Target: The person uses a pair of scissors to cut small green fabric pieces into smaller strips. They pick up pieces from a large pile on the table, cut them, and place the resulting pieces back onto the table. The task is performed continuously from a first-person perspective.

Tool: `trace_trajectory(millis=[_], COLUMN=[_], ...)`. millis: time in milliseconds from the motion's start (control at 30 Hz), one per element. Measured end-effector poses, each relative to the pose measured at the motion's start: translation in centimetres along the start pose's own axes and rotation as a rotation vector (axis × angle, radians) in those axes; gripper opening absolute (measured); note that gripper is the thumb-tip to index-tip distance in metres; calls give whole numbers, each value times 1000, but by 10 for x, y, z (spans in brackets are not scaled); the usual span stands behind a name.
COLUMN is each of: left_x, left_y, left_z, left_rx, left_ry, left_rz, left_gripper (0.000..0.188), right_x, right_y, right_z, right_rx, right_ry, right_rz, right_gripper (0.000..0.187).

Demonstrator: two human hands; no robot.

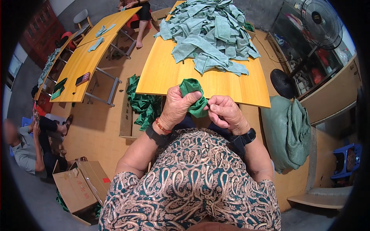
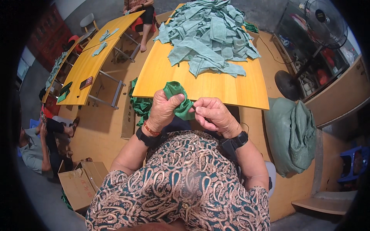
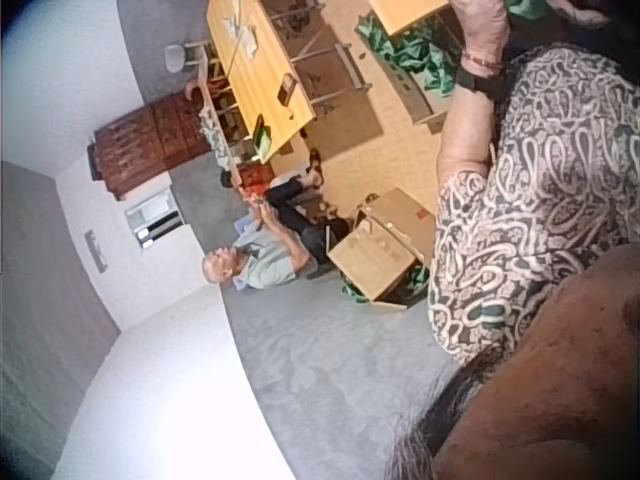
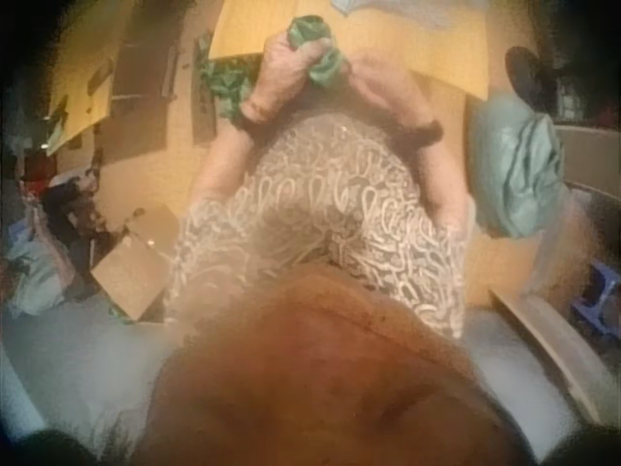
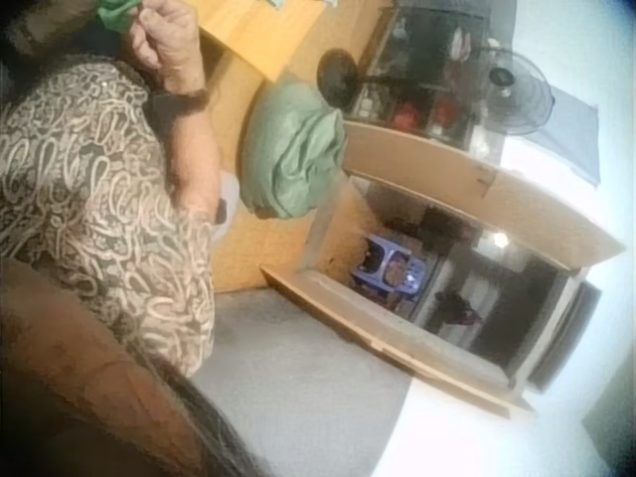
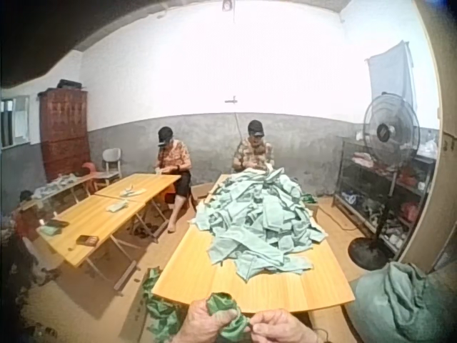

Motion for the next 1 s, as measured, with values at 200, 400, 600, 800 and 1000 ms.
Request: trace_trajectory(millis=[200, 400, 600, 800, 1000], left_x=[-20, -16, -3, -12, -13], left_y=[2, 2, -3, 3, 2], left_z=[-16, -24, 1, -16, -27], left_rx=[-244, -268, -154, -258, -301], left_ry=[-157, -96, 43, -89, -176], left_rz=[159, 193, 86, 168, 184], left_gripper=[17, 13, 13, 19, 15], right_x=[-6, 0, 3, -5, -10], right_y=[0, -2, -2, -1, -1], right_z=[-5, -1, 1, -4, 0], right_rx=[8, 48, 14, 4, 31], right_ry=[85, 38, 89, 140, 79], right_rz=[14, -6, -14, 11, 47], right_gripper=[21, 21, 19, 21, 22])
Point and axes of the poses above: each hand's wrist, its own y-axis towards the middle knuckle, its own z-axis out of the palm, x = y × z, the point moved 10 cm from there along y, towards the middle knuckle, and after that the axes turned 15 degrees about y, right-handed, at the moved point
